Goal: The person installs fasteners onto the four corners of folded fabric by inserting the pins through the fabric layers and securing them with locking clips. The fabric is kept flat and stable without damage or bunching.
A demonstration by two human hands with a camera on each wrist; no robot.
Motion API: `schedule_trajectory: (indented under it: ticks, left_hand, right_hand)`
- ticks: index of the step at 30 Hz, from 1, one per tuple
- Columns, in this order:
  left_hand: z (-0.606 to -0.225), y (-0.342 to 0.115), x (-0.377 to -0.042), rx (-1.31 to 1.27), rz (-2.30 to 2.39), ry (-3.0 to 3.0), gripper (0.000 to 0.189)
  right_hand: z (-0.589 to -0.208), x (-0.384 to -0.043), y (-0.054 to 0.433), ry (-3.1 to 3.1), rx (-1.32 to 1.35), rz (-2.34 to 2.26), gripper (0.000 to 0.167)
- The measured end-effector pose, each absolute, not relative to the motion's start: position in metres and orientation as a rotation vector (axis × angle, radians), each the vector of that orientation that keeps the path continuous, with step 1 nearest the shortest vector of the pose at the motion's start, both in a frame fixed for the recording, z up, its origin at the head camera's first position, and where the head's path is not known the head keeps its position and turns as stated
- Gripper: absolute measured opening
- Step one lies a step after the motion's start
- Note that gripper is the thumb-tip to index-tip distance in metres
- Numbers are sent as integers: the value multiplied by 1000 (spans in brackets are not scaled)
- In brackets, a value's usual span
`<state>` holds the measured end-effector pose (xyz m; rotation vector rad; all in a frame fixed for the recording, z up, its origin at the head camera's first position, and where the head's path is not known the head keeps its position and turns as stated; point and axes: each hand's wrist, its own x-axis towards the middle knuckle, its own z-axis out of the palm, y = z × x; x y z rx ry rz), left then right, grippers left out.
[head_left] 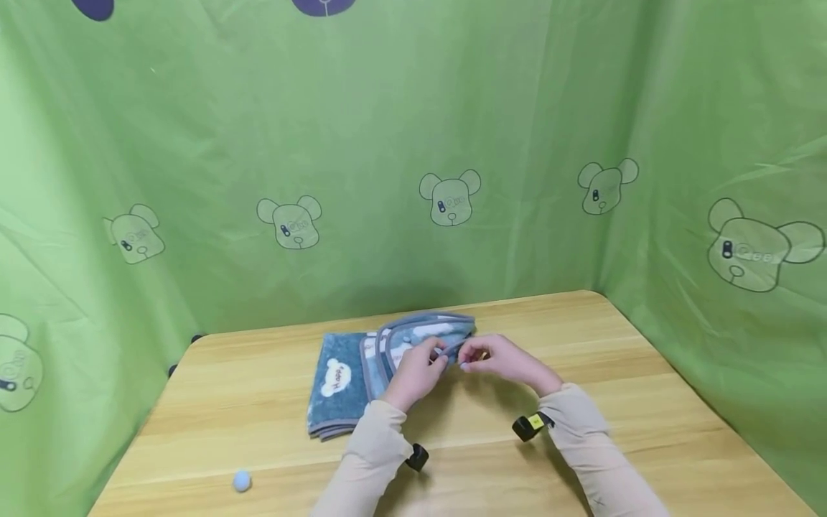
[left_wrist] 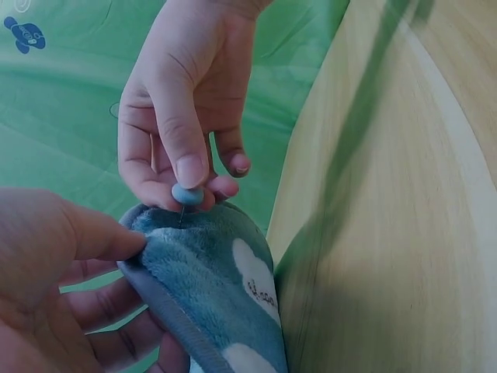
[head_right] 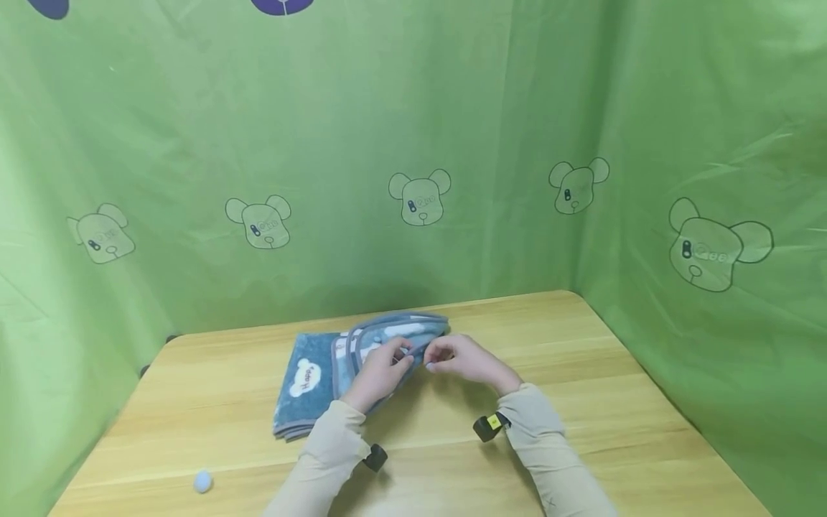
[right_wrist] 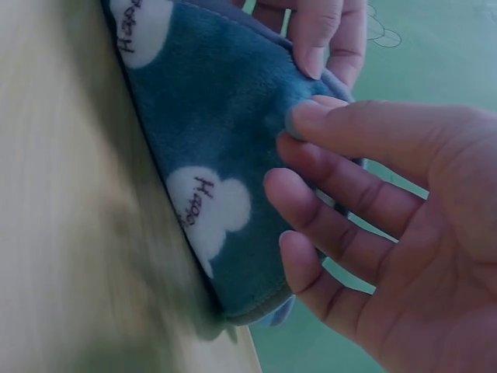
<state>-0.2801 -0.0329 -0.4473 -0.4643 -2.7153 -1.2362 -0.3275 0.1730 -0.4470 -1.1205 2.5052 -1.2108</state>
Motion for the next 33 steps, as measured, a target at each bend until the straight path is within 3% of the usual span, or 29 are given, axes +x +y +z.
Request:
schedule_trajectory:
  ticks: [8,22,27,33]
  left_hand:
    - [-447,-32,-279,-480,-1230,-2716,15]
    - [-447,-30,-277,-486,-1233,-2717,15]
    - [-445,-29,-276,-502,-1246,-2710,13]
    - [-445,-30,-275,-528,-1200,-2741,16]
  right_hand:
    - [-454,-328,167,2621,-1123,-1245,6]
    - [-467,-326,152,2870,-1131,-1382,16]
    - [-467,-325,148,3024,-1123,-1395,28]
    - [-467,-324,149,3106,-1108,-1376,59]
